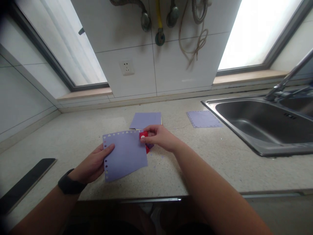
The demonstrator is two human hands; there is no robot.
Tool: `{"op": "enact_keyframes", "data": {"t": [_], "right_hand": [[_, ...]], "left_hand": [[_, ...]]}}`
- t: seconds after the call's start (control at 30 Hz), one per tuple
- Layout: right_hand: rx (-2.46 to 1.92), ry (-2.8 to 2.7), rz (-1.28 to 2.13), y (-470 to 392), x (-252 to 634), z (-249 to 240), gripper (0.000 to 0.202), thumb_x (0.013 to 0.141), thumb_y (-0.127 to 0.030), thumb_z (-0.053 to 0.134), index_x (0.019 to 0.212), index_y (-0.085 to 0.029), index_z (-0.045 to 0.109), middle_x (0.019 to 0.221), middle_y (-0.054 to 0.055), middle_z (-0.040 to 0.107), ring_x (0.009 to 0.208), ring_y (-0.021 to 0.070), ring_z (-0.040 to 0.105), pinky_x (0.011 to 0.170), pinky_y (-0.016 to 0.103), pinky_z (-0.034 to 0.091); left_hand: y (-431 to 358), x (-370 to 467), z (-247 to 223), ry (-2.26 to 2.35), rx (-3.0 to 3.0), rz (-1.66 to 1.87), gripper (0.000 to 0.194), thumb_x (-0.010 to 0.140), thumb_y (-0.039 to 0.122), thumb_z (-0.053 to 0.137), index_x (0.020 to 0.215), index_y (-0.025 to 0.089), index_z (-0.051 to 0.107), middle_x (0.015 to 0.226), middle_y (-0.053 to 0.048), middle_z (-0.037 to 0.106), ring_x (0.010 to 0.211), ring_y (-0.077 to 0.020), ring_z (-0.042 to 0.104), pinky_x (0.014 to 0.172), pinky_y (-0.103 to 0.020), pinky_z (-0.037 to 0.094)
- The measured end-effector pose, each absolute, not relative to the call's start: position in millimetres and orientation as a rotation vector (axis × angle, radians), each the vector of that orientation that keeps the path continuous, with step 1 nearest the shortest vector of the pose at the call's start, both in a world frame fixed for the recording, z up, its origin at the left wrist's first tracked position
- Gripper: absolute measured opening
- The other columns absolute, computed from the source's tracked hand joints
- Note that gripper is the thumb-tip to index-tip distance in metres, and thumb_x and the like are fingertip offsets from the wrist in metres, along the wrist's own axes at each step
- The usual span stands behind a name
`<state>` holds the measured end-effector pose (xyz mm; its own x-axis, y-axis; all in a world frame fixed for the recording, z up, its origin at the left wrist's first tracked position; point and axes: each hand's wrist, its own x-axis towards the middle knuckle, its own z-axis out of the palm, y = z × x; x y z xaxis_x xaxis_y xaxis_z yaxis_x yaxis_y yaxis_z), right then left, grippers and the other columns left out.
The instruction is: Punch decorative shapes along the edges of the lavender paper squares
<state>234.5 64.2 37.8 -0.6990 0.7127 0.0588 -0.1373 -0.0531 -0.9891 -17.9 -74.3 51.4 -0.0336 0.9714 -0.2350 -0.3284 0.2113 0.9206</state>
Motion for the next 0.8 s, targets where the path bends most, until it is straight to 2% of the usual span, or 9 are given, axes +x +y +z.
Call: {"op": "enact_keyframes", "data": {"t": [0.23,0.43,0.6,0.8], "right_hand": [[-0.613,-1.607,1.842,63.2,234.5,41.3,0.038,0.069,-0.030,0.096,0.097,-0.016,0.075,0.081,0.002,0.073,0.071,0.0128,0.069,0.067,0.026,0.058],[-0.661,-1.641,1.817,59.7,233.1,44.4,0.036,0.067,-0.029,0.095,0.093,-0.016,0.073,0.074,-0.001,0.069,0.065,0.0110,0.065,0.064,0.025,0.056],[-0.651,-1.657,1.825,56.1,232.2,47.1,0.036,0.066,-0.027,0.095,0.092,-0.017,0.072,0.076,0.000,0.071,0.068,0.0121,0.066,0.066,0.026,0.057],[-0.662,-1.650,1.851,54.4,230.2,47.6,0.035,0.067,-0.028,0.095,0.091,-0.016,0.072,0.077,0.000,0.072,0.068,0.0116,0.066,0.066,0.026,0.056]], "left_hand": [[-73.1,-20.6,33.0,1.098,0.867,1.275,0.043,0.083,0.033,0.086,0.121,0.017,0.074,0.115,-0.014,0.079,0.095,-0.0278,0.077,0.088,-0.039,0.061],[-69.9,-20.4,16.5,1.232,0.958,1.297,0.045,0.082,0.039,0.086,0.120,0.016,0.076,0.109,-0.014,0.080,0.089,-0.0285,0.077,0.079,-0.038,0.063],[-71.4,-19.6,17.4,1.318,0.991,1.290,0.047,0.078,0.044,0.088,0.115,0.016,0.079,0.100,-0.014,0.081,0.085,-0.0313,0.076,0.076,-0.039,0.062],[-72.1,-20.1,21.4,1.399,1.099,1.311,0.043,0.079,0.047,0.086,0.111,0.019,0.081,0.097,-0.012,0.081,0.089,-0.0310,0.074,0.080,-0.037,0.060]]}}
